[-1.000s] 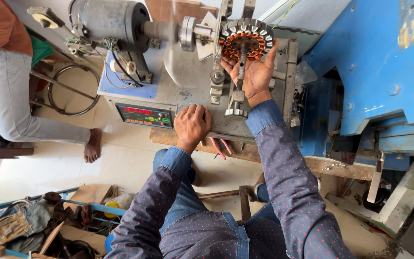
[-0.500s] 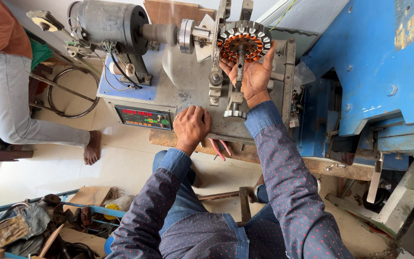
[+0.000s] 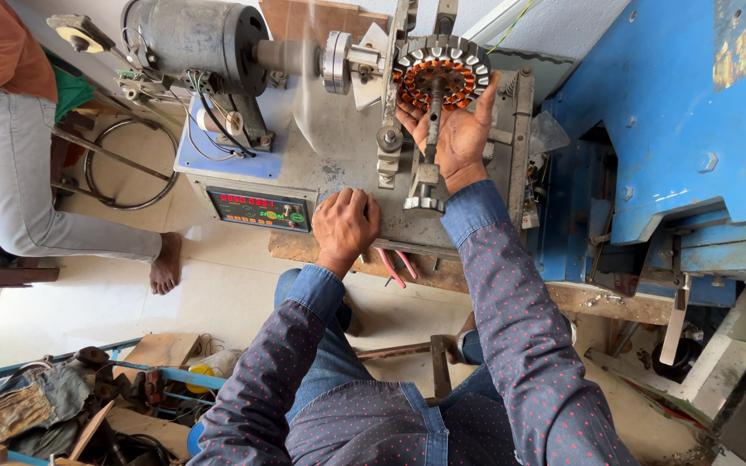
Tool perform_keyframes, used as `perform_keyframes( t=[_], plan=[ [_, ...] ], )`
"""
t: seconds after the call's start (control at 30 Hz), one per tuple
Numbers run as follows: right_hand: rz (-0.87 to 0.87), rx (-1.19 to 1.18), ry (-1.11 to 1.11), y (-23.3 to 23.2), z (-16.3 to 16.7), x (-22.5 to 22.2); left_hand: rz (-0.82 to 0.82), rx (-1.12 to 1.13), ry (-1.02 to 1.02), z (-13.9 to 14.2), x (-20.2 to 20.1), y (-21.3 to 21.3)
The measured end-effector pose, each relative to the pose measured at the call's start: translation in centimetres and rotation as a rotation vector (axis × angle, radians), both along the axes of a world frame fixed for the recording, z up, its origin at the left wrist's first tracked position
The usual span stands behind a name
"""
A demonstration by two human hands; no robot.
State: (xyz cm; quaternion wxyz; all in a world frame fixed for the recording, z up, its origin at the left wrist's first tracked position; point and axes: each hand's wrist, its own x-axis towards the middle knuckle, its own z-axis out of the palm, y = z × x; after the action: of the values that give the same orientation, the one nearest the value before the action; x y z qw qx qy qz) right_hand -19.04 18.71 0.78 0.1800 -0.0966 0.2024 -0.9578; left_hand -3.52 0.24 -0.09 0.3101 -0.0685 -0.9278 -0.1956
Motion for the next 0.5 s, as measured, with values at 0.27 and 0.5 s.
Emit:
perform_keyframes(
  t=[0.27,0.5],
  plan=[
    [0.001,-0.005,0.011,-0.01,0.00,0.00,0.001,-0.001,0.003,-0.09,0.02,-0.06],
    [-0.013,-0.004,-0.018,-0.09,0.14,0.27,-0.005,0.007,0.008,-0.04,0.09,-0.11]
  ],
)
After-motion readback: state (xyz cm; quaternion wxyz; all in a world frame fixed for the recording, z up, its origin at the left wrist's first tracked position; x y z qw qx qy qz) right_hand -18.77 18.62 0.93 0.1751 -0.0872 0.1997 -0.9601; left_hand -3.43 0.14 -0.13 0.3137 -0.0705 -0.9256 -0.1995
